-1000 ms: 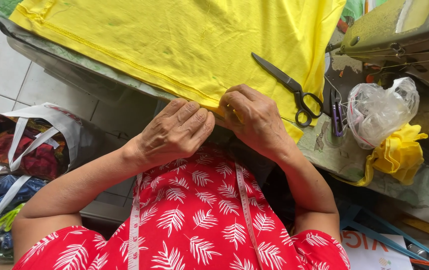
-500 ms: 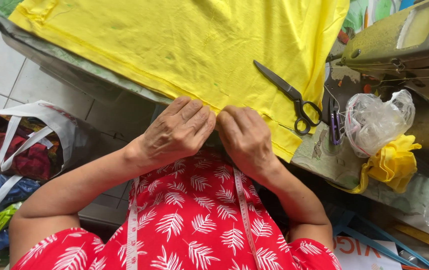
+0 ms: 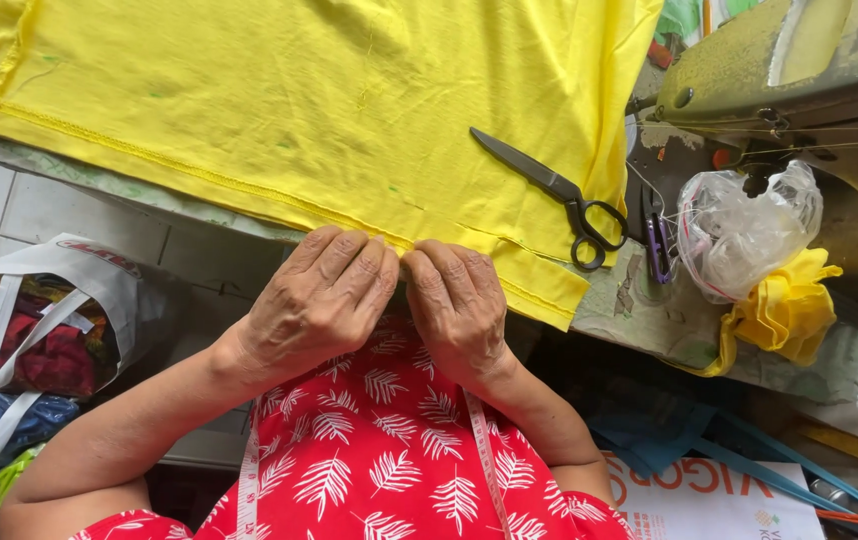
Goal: Measuring yellow fabric with a tape, marking it with a pen, and cutting it with scissors at a sewing workstation.
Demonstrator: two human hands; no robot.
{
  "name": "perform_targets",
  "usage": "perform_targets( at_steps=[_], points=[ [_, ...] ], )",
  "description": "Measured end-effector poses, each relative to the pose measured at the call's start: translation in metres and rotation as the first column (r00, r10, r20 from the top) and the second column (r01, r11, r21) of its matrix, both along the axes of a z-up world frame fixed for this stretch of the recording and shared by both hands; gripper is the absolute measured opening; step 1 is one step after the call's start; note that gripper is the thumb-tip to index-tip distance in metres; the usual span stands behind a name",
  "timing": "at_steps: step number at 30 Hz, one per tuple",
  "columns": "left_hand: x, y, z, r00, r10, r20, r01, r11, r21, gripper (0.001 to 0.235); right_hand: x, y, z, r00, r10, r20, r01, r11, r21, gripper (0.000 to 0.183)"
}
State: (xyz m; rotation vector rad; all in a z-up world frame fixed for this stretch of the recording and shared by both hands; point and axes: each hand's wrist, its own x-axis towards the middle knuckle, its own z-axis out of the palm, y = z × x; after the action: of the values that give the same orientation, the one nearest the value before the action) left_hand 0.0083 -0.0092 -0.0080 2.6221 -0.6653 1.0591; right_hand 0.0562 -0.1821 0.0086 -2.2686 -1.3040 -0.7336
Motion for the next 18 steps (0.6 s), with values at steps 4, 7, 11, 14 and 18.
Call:
perform_targets(
  at_steps=[4,7,11,14,18],
  points=[
    [0.002,0.001,0.001,1.0,-0.006,-0.001,0.006,1.0,0.003,0.015,-0.001,0.001,-0.002,1.0,-0.017,-0.008,0.017,0.999,0.037,0.008],
    [0.001,0.001,0.002,1.0,-0.009,-0.022,0.009,1.0,-0.016,0.015,0.001,0.0,-0.005,1.0,-0.012,-0.017,0.013,0.999,0.047,0.008],
    [0.006,0.0,0.009,0.999,0.01,-0.044,-0.012,0.999,-0.036,0.016,0.002,0.002,-0.002,1.0,-0.01,-0.011,0.01,0.998,0.054,0.006],
    [0.017,-0.001,0.014,0.996,0.03,-0.09,-0.037,0.996,-0.086,0.021,0.002,0.002,0.0,0.999,-0.011,-0.04,0.013,0.999,0.05,0.006],
    [0.028,-0.002,0.005,0.995,0.083,-0.062,-0.086,0.995,-0.048,0.017,0.004,0.001,-0.002,0.999,0.001,-0.041,0.001,0.999,0.048,0.005]
  ],
)
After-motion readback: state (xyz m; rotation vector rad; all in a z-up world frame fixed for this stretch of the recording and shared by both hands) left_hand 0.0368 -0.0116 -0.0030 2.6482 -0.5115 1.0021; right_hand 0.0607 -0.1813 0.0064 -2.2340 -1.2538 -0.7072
